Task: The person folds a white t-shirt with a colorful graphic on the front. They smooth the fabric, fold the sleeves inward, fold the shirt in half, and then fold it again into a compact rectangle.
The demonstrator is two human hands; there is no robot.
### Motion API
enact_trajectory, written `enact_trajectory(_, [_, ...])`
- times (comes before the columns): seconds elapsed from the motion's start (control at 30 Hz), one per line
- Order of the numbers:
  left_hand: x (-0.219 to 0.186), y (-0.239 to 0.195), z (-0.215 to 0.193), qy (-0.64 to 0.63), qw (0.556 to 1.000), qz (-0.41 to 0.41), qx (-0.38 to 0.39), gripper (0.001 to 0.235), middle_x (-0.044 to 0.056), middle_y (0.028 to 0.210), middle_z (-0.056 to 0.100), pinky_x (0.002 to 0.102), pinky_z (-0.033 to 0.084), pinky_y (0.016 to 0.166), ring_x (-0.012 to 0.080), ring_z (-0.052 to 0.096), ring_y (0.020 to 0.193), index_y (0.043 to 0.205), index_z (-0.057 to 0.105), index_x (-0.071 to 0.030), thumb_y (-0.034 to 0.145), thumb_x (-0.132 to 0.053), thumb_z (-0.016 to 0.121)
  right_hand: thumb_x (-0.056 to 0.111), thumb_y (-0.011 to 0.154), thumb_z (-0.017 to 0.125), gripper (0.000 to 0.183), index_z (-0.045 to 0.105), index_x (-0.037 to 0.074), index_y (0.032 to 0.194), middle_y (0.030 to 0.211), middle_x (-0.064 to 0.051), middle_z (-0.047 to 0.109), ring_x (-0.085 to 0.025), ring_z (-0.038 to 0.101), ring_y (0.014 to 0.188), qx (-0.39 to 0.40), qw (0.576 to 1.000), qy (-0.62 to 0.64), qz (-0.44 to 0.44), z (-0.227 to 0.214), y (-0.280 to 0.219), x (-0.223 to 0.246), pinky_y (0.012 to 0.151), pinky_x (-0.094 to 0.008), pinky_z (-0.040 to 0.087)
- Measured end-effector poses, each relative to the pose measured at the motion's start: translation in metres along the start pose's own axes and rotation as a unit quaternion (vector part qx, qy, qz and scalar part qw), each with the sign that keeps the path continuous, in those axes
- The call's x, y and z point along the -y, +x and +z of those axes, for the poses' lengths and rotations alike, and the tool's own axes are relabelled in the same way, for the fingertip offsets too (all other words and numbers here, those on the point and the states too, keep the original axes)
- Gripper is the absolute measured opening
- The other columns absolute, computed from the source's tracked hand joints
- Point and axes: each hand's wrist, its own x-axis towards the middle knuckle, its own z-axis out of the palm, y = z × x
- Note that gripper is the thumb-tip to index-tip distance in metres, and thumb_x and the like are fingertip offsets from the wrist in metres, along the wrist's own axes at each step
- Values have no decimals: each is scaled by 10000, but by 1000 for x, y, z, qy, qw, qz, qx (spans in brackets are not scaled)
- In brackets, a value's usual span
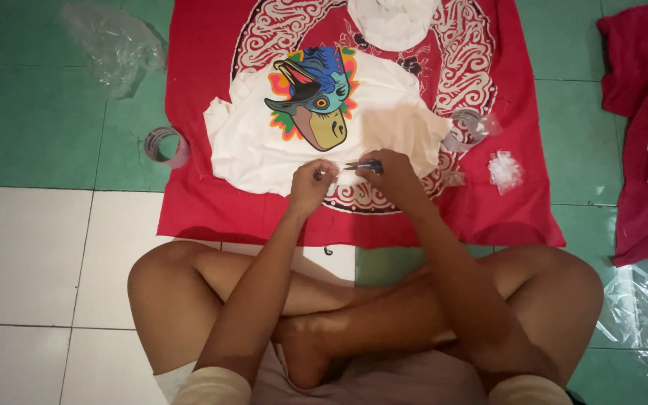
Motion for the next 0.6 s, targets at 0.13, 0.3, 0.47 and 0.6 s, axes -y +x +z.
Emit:
enact_trajectory(0.13, [-1,-1,-1,-1,1000,-17,0,97,44,813,762,310,568,677,170,718,703,904,768,-183,878,-140,685,322,895,774,264,754,201,1129,947,-106,732,-307,727,918,12,999,-10,43,12,2,1,899,-422,551])
enact_trajectory(0.3, [-8,-6,-3,-6,1000,-21,-7,95,80,836,767,323,571,689,201,731,733,930,772,-151,893,-129,688,375,899,761,269,741,239,1130,957,-66,717,-302,721,972,12,999,-36,0,29,1,-10,935,-426,543])
enact_trajectory(0.47, [-10,-4,-2,1,1000,-19,-9,81,83,870,769,353,580,725,234,749,786,924,777,-167,896,-146,704,345,901,755,265,744,235,1141,973,-90,718,-325,713,979,14,1000,-23,3,35,-1,-11,928,-446,540])
enact_trajectory(0.6, [-9,-2,-2,10,1000,-20,-9,89,57,857,766,356,584,748,242,753,813,918,778,-192,891,-156,702,349,905,748,267,740,232,1145,976,-81,718,-310,716,988,22,999,-48,0,37,0,-7,935,-442,544])
